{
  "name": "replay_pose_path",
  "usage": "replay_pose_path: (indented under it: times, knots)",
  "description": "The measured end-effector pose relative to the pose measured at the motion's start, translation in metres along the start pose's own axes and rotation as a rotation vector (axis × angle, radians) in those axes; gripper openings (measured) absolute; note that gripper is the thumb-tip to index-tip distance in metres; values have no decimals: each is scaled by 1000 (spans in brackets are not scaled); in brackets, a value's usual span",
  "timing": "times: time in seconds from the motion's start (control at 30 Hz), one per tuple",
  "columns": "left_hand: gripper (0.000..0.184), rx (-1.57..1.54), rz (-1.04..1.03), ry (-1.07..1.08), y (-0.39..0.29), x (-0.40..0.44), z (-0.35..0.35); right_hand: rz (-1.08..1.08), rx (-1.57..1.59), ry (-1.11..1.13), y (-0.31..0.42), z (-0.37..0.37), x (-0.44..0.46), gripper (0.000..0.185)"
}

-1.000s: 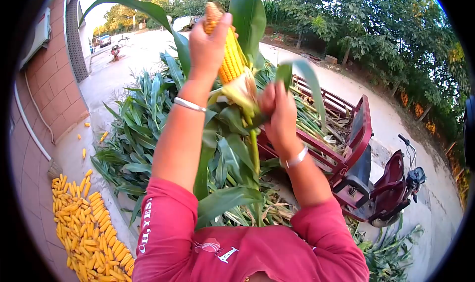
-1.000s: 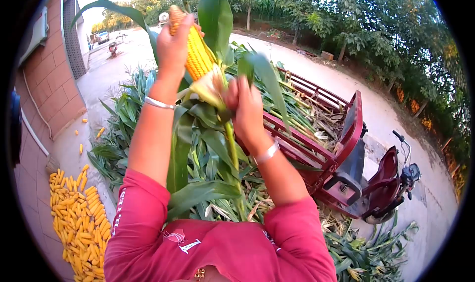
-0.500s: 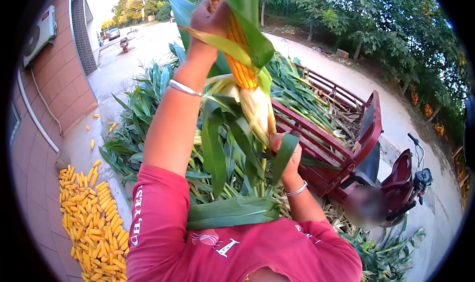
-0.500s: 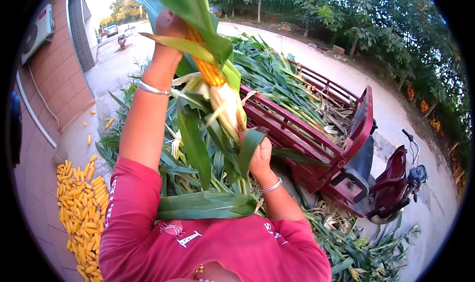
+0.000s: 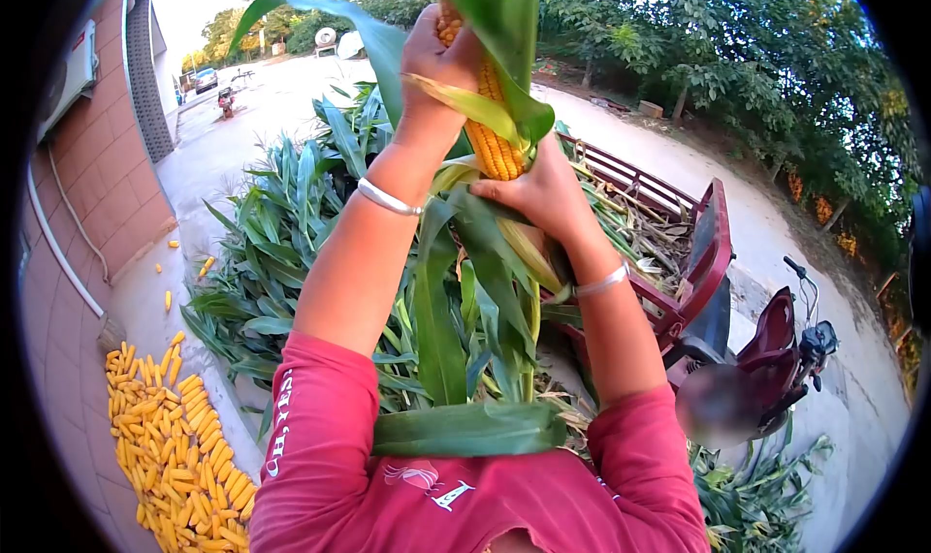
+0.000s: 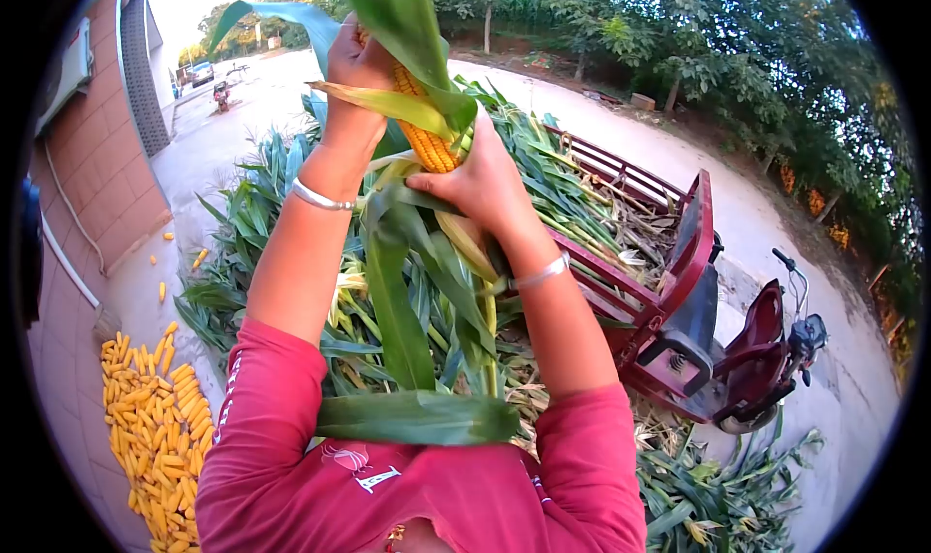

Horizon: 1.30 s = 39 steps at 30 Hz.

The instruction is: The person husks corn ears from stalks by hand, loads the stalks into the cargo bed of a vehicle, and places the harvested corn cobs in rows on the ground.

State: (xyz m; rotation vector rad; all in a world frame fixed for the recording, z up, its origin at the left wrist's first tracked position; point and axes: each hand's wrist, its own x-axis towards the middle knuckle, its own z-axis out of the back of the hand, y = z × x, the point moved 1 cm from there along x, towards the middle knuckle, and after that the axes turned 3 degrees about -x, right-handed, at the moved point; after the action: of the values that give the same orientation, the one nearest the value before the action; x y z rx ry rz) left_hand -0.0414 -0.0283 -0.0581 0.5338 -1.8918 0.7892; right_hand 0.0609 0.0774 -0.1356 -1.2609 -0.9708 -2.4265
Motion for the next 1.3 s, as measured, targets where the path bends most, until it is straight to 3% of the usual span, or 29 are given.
replay_pose_path:
  times: [0.03,0.1,0.2,0.37,0.5,0.53,0.57,0.67,0.7,0.8,0.83,0.87,0.93,0.97,1.07,1.17,1.3]
  knots:
    - [29,-23,-23,5,-3,-1,-6,0,-4,2,-6,0,8,81]
    - [29,113,-60,45,-14,-9,-12,-226,384,342,-21,-8,14,68]
    - [34,267,-112,75,-25,-13,-11,-184,524,310,-33,-26,13,60]
    - [43,309,-62,90,-20,7,10,-105,446,216,-24,-51,11,54]
    - [48,509,-53,84,-15,20,20,-238,253,272,-12,-59,14,29]
    - [52,548,99,77,-17,26,23,-200,232,148,-23,-74,13,30]
    - [54,568,26,110,-18,33,29,-179,219,127,-20,-76,13,35]
    - [53,523,251,32,6,52,54,-138,126,18,-22,-84,14,48]
    - [50,728,221,99,24,66,73,-176,106,18,-21,-86,15,48]
    - [34,1499,-171,653,102,116,126,-271,29,4,-17,-90,13,51]
    - [34,1488,-174,657,127,132,144,-287,-10,-7,-13,-90,13,53]
    - [23,1152,-74,649,160,145,165,-276,11,-4,-14,-92,13,55]
    - [15,808,33,630,161,134,153,-277,-7,-12,-11,-91,11,54]
    - [13,376,411,494,123,113,122,-290,-8,-12,-12,-93,9,54]
    - [18,101,734,297,92,101,99,-273,-54,-11,-11,-93,11,52]
    - [25,141,901,245,68,92,85,-267,-36,-8,-11,-92,11,51]
    - [28,209,931,215,55,84,69,-247,-47,-37,-6,-88,8,54]
